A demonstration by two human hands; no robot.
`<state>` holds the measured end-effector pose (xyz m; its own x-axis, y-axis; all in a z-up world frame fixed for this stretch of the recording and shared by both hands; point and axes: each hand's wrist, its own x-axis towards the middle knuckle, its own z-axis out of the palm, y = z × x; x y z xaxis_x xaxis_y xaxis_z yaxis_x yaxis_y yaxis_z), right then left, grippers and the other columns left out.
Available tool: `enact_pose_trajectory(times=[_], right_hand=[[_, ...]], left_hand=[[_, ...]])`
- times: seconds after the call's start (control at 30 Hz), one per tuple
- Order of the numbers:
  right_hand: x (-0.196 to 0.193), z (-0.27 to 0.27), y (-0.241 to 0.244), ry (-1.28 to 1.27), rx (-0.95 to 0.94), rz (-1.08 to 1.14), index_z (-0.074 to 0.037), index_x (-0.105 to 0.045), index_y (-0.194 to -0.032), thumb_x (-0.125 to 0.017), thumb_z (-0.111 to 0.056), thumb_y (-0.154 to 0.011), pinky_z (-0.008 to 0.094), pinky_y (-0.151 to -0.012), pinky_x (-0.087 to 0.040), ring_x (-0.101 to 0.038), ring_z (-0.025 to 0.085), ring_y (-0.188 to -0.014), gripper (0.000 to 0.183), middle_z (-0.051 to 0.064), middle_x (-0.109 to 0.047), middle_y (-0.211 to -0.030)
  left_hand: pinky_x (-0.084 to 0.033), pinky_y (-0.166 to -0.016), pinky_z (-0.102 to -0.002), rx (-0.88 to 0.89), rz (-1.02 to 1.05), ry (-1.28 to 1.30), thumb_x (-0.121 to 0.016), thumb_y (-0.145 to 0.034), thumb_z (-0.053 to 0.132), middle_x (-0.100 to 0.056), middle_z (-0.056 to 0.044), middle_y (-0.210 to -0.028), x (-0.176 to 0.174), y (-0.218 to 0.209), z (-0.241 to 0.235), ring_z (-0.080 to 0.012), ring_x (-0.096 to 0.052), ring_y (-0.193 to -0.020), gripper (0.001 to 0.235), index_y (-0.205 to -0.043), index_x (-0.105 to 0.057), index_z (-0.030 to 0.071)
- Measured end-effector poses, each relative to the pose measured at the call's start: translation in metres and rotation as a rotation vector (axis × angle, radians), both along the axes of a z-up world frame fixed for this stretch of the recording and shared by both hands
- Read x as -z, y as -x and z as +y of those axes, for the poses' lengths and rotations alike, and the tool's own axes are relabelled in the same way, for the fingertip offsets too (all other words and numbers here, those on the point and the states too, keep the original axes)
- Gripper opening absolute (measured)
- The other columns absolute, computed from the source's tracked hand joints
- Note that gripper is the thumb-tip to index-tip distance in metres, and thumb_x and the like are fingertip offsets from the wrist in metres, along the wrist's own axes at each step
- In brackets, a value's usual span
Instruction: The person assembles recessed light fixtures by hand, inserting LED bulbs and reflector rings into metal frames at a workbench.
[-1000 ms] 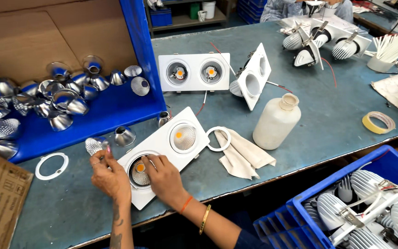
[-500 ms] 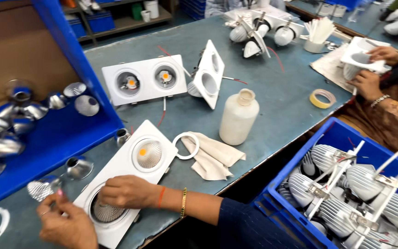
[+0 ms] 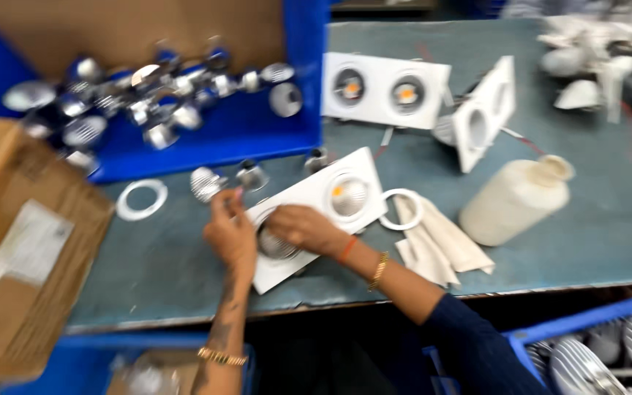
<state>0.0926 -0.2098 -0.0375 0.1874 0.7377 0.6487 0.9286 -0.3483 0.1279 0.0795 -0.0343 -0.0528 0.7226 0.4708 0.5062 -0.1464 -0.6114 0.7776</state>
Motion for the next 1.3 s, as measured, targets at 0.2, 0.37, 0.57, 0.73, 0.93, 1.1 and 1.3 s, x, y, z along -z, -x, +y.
enact_pose_trajectory(times=[0.2,0.37,0.57,0.73,0.93,1.1,1.3], right_hand=[[0.011,0.026,0.070,-0.544,0.344,0.532,-0.001,-0.074,-0.113,-0.066,-0.012,-0.094,0.037,-0.084,-0.057,-0.072,0.030,-0.099,0.023,0.013,-0.074,-0.108],[0.022,0.068,0.107,-0.514,0.450,0.625,0.012,-0.050,-0.140,-0.064,-0.019,-0.096,0.052,-0.109,-0.037,-0.055,0.044,-0.125,0.056,0.030,-0.061,-0.131],[0.031,0.073,0.107,-0.387,0.467,0.511,0.014,-0.047,-0.138,-0.065,-0.025,-0.093,0.055,-0.118,-0.028,-0.051,0.043,-0.134,0.063,0.033,-0.057,-0.138],[0.038,0.051,0.098,-0.332,0.381,0.496,0.010,-0.054,-0.135,-0.067,-0.027,-0.098,0.051,-0.116,-0.035,-0.057,0.040,-0.130,0.054,0.028,-0.062,-0.135],[0.039,0.027,0.083,-0.204,0.285,0.440,0.006,-0.060,-0.127,-0.071,-0.023,-0.096,0.047,-0.114,-0.043,-0.064,0.036,-0.121,0.044,0.023,-0.069,-0.124],[0.035,0.007,0.067,-0.049,0.184,0.251,0.005,-0.063,-0.130,-0.068,-0.015,-0.095,0.047,-0.113,-0.044,-0.065,0.033,-0.121,0.040,0.021,-0.071,-0.124],[0.026,-0.010,0.050,0.033,0.040,0.213,0.004,-0.067,-0.120,-0.067,-0.013,-0.095,0.044,-0.109,-0.047,-0.067,0.033,-0.117,0.030,0.019,-0.073,-0.119]], left_hand=[[-0.047,-0.057,-0.049,0.101,-0.114,-0.045,-0.062,-0.103,0.033,-0.071,-0.011,-0.073,-0.016,0.006,0.002,-0.0351,-0.069,-0.063,0.023,-0.104,-0.062,0.010],[-0.049,-0.057,-0.052,0.126,0.026,-0.281,-0.057,-0.104,0.031,-0.074,-0.010,-0.074,-0.034,-0.011,0.004,-0.0374,-0.070,-0.066,0.022,-0.106,-0.056,0.009],[-0.051,-0.044,-0.048,0.092,0.078,-0.603,-0.053,-0.108,0.036,-0.066,-0.012,-0.056,-0.028,-0.030,-0.004,-0.0354,-0.068,-0.051,0.031,-0.106,-0.051,0.006],[-0.049,-0.036,-0.042,0.006,-0.020,-0.732,-0.053,-0.106,0.038,-0.064,-0.008,-0.051,-0.024,-0.028,-0.010,-0.0300,-0.066,-0.043,0.034,-0.112,-0.054,0.004],[-0.047,-0.035,-0.038,-0.015,-0.107,-0.824,-0.054,-0.106,0.037,-0.062,-0.006,-0.049,-0.024,-0.026,-0.008,-0.0262,-0.065,-0.041,0.036,-0.114,-0.057,0.002],[-0.047,-0.036,-0.038,0.021,-0.121,-0.808,-0.054,-0.107,0.037,-0.063,-0.007,-0.052,-0.022,-0.027,-0.006,-0.0262,-0.064,-0.041,0.033,-0.107,-0.056,0.004],[-0.048,-0.038,-0.040,0.023,-0.095,-0.796,-0.053,-0.108,0.038,-0.063,-0.008,-0.053,-0.018,-0.029,-0.004,-0.0276,-0.065,-0.043,0.032,-0.098,-0.051,0.008]])
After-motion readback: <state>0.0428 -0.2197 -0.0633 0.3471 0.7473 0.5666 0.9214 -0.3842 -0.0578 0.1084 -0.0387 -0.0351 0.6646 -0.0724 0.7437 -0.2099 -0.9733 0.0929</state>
